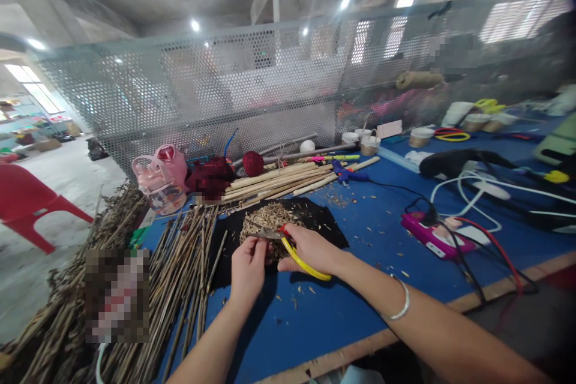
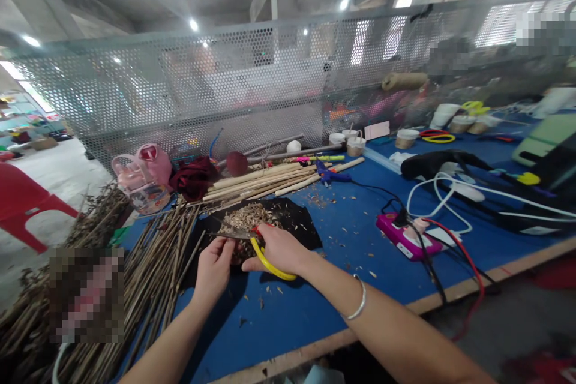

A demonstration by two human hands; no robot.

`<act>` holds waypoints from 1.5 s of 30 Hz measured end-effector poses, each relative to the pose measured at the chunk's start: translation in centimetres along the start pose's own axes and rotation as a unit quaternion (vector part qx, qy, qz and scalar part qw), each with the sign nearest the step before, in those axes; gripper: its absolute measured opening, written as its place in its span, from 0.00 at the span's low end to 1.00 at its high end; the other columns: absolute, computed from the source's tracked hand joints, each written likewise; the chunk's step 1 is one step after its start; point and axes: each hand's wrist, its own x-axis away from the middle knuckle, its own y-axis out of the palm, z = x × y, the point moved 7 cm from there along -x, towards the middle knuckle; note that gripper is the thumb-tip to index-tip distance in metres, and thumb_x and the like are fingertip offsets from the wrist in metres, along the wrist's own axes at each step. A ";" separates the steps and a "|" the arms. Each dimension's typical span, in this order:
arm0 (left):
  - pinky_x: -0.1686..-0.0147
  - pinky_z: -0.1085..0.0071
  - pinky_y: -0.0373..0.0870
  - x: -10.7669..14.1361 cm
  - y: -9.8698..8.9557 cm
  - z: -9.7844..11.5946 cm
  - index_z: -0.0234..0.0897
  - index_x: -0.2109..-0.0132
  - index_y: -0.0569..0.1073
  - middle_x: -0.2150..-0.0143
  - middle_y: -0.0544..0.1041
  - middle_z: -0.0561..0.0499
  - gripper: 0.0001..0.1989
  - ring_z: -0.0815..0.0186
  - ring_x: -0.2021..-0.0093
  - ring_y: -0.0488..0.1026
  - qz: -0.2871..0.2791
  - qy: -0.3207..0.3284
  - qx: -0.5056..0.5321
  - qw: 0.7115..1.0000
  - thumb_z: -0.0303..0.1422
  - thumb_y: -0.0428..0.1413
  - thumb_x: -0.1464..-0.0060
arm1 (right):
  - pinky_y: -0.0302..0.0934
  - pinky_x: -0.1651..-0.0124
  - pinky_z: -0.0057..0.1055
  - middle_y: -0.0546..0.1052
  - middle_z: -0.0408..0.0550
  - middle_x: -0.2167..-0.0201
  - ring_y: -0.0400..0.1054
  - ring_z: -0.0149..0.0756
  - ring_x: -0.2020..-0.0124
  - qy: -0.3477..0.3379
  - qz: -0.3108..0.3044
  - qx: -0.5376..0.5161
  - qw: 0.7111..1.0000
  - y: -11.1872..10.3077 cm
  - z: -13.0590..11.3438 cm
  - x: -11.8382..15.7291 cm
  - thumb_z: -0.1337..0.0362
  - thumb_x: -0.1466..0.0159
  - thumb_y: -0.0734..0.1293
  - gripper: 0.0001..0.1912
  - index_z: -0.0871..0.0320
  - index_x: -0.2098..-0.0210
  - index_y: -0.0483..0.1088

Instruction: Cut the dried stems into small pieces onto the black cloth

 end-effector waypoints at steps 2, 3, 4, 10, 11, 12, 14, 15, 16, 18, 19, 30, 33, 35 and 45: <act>0.74 0.74 0.67 0.0 -0.1 -0.1 0.32 0.66 0.72 0.75 0.72 0.51 0.15 0.68 0.75 0.67 0.007 0.004 -0.016 1.000 0.42 0.51 0.50 | 0.56 0.64 0.31 0.71 0.54 0.63 0.67 0.43 0.62 -0.005 0.009 0.000 1.000 0.1 -0.2 0.0 0.42 0.54 0.68 0.33 0.60 0.60 0.61; 0.74 0.73 0.67 0.1 -0.1 0.0 0.32 0.66 0.72 0.75 0.72 0.51 0.15 0.68 0.75 0.68 0.010 0.007 -0.023 1.000 0.42 0.50 0.49 | 0.56 0.62 0.31 0.71 0.55 0.62 0.67 0.43 0.61 -0.008 0.013 0.000 1.000 0.2 -0.3 0.0 0.43 0.54 0.69 0.33 0.60 0.59 0.61; 0.74 0.73 0.66 0.1 -0.1 0.1 0.33 0.67 0.72 0.75 0.72 0.51 0.15 0.68 0.76 0.68 0.013 0.010 -0.031 0.999 0.41 0.50 0.49 | 0.56 0.62 0.32 0.71 0.55 0.62 0.67 0.44 0.61 -0.011 0.017 0.000 1.000 0.3 -0.3 0.0 0.43 0.55 0.69 0.33 0.60 0.59 0.61; 0.73 0.75 0.62 0.5 -0.3 1.1 0.34 0.71 0.71 0.75 0.72 0.51 0.14 0.69 0.76 0.67 0.036 0.081 -0.137 0.987 0.38 0.47 0.46 | 0.56 0.65 0.32 0.72 0.54 0.66 0.68 0.44 0.64 -0.015 0.036 0.027 0.999 1.0 -0.2 -0.1 0.39 0.54 0.66 0.34 0.60 0.61 0.60; 0.73 0.75 0.61 0.5 -0.3 1.2 0.34 0.71 0.71 0.75 0.72 0.51 0.14 0.69 0.75 0.66 0.041 0.096 -0.157 0.982 0.38 0.46 0.46 | 0.56 0.67 0.31 0.72 0.53 0.68 0.69 0.44 0.66 -0.008 0.033 0.037 0.999 1.1 -0.1 -0.1 0.38 0.53 0.65 0.34 0.60 0.61 0.60; 0.72 0.75 0.60 0.5 -0.4 1.3 0.34 0.71 0.71 0.75 0.72 0.51 0.15 0.69 0.75 0.66 0.047 0.106 -0.174 0.978 0.38 0.46 0.45 | 0.55 0.68 0.31 0.73 0.52 0.69 0.69 0.44 0.67 -0.001 0.029 0.048 0.998 1.3 0.0 -0.1 0.37 0.52 0.64 0.34 0.60 0.62 0.60; 0.73 0.75 0.59 0.5 -0.5 1.3 0.34 0.71 0.70 0.76 0.71 0.51 0.15 0.70 0.75 0.64 0.056 0.114 -0.204 0.971 0.38 0.45 0.45 | 0.54 0.70 0.30 0.73 0.52 0.71 0.70 0.44 0.68 0.011 0.026 0.069 0.997 1.4 0.1 -0.1 0.36 0.52 0.62 0.34 0.60 0.62 0.60; 0.73 0.75 0.58 0.5 -0.6 1.3 0.34 0.72 0.70 0.76 0.71 0.52 0.15 0.70 0.75 0.64 0.058 0.113 -0.215 0.968 0.38 0.45 0.44 | 0.54 0.70 0.30 0.73 0.52 0.71 0.70 0.45 0.68 0.014 0.027 0.078 0.996 1.5 0.2 -0.2 0.35 0.52 0.61 0.34 0.60 0.63 0.61; 0.73 0.75 0.58 0.5 -0.6 1.2 0.34 0.72 0.70 0.77 0.71 0.52 0.15 0.70 0.75 0.63 0.058 0.109 -0.223 0.967 0.38 0.45 0.44 | 0.54 0.70 0.30 0.74 0.52 0.71 0.70 0.45 0.68 0.017 0.028 0.085 0.996 1.5 0.2 -0.2 0.34 0.52 0.61 0.35 0.59 0.63 0.61; 0.74 0.76 0.58 0.5 -0.6 1.1 0.34 0.72 0.70 0.77 0.71 0.52 0.15 0.70 0.76 0.64 0.056 0.097 -0.217 0.970 0.38 0.45 0.44 | 0.55 0.70 0.30 0.74 0.53 0.70 0.70 0.46 0.67 0.028 0.026 0.091 0.995 1.7 0.5 -0.2 0.34 0.53 0.60 0.35 0.59 0.62 0.62; 0.74 0.76 0.58 0.4 -0.6 1.0 0.34 0.72 0.70 0.77 0.71 0.52 0.15 0.70 0.76 0.65 0.052 0.088 -0.202 0.974 0.38 0.45 0.45 | 0.55 0.70 0.30 0.74 0.53 0.70 0.71 0.45 0.68 0.033 0.023 0.092 0.995 1.7 0.6 -0.3 0.33 0.53 0.60 0.35 0.59 0.62 0.62; 0.80 0.77 0.60 -0.1 -0.5 -0.5 0.35 0.73 0.67 0.81 0.66 0.55 0.16 0.71 0.80 0.63 0.039 -0.020 -0.107 0.993 0.43 0.47 0.47 | 0.51 0.73 0.28 0.74 0.51 0.72 0.70 0.43 0.70 0.042 0.023 0.121 0.991 1.2 1.6 -1.0 0.31 0.55 0.59 0.35 0.57 0.66 0.65; 0.82 0.77 0.58 -0.6 -1.0 -1.2 0.35 0.74 0.67 0.82 0.65 0.55 0.17 0.72 0.82 0.61 0.035 -0.029 -0.121 0.992 0.44 0.47 0.48 | 0.49 0.74 0.27 0.74 0.49 0.72 0.69 0.40 0.71 0.043 0.045 0.112 0.992 0.6 2.6 -1.5 0.34 0.51 0.59 0.31 0.56 0.66 0.65; 0.81 0.77 0.57 -0.9 -1.3 -1.4 0.35 0.75 0.67 0.82 0.65 0.55 0.17 0.71 0.82 0.62 0.038 -0.014 -0.150 0.988 0.44 0.47 0.48 | 0.47 0.75 0.26 0.73 0.47 0.74 0.68 0.38 0.72 0.051 0.073 0.102 0.991 0.0 3.2 -1.7 0.36 0.48 0.59 0.28 0.55 0.67 0.64; 0.70 0.74 0.62 -1.2 -2.9 1.2 0.36 0.62 0.72 0.72 0.74 0.50 0.13 0.67 0.72 0.70 0.039 0.069 -0.365 0.928 0.39 0.50 0.48 | 0.44 0.76 0.25 0.72 0.46 0.75 0.67 0.36 0.73 0.067 0.144 0.089 0.983 -0.5 3.6 -1.6 0.40 0.47 0.61 0.25 0.55 0.67 0.64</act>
